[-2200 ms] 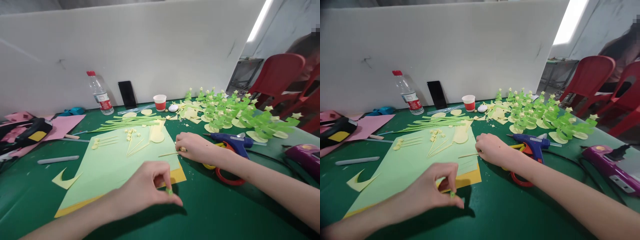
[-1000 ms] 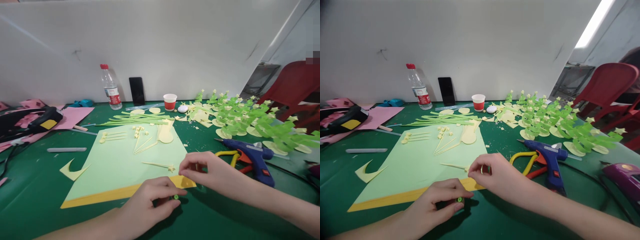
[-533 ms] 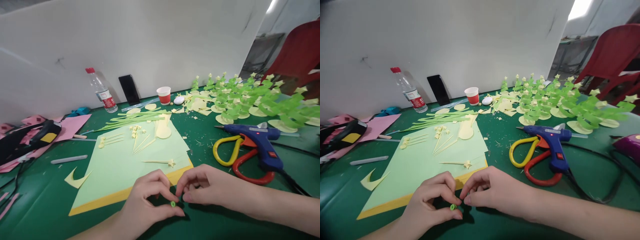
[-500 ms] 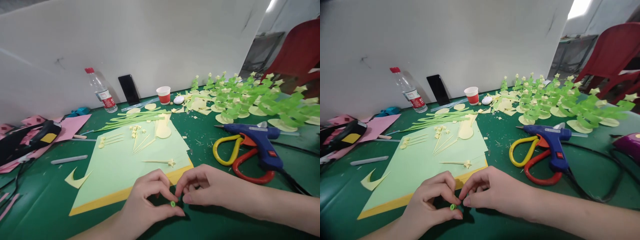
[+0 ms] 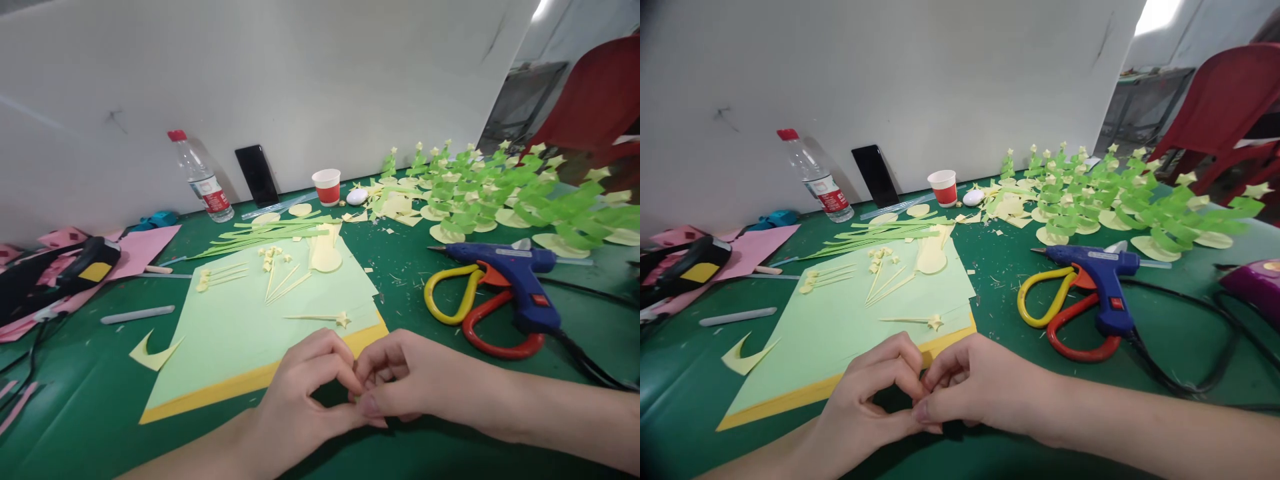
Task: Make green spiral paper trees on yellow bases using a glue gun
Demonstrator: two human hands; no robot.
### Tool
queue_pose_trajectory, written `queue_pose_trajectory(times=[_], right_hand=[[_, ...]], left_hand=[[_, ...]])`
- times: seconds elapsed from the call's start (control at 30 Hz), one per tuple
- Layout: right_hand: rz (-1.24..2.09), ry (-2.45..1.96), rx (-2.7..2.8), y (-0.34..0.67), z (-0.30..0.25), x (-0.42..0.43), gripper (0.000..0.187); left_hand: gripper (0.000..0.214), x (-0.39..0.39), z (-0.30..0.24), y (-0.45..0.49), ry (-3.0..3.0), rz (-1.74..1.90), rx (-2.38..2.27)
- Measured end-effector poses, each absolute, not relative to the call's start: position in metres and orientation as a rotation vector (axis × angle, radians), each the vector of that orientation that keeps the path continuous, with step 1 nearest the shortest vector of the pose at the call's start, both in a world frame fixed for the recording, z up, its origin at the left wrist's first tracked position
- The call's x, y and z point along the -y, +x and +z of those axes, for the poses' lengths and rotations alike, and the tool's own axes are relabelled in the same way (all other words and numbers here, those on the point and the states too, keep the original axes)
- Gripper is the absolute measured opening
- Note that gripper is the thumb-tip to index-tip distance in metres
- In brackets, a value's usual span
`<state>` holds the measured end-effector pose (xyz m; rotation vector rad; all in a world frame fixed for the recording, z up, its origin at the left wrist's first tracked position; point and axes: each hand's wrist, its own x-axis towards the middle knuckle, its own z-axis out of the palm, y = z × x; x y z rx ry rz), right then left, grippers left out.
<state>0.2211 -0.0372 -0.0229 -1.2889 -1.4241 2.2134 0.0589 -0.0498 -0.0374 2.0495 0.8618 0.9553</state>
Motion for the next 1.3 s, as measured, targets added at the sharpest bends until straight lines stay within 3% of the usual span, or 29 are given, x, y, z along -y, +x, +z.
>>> queue_pose_trajectory(times=[0.13, 0.3, 0.57, 0.9, 1.2, 1.3], right_hand=[[2.23, -1.303, 1.501, 0.224, -0.017, 0.033, 0.012], [2.242, -1.253, 1.542, 0.229, -0.015, 0.03, 0.023], [2.178, -1.041, 1.724, 0.24, -0.022, 0.021, 0.032], [2.191, -1.17, 1.61, 0.231, -0.018, 0.028, 0.027], [1.757, -1.074, 1.579, 0.235, 0.013, -0.004, 0.01], [1.736, -1.023, 1.594, 0.237, 0.011, -0.014, 0.009]], left_hand=[[0.003, 0.049, -0.034, 0.056, 2.115, 0.836, -0.86], [0.013, 0.049, -0.031, 0.054, 2.099, 0.716, -0.828], [0.009, 0.048, -0.035, 0.057, 1.713, 0.802, -1.063], [0.014, 0.042, -0.03, 0.058, 1.874, 0.843, -1.066], [0.008, -0.005, 0.009, 0.066, 2.238, 1.12, -1.013], [0.003, -0.015, 0.015, 0.066, 2.291, 1.022, -0.99]])
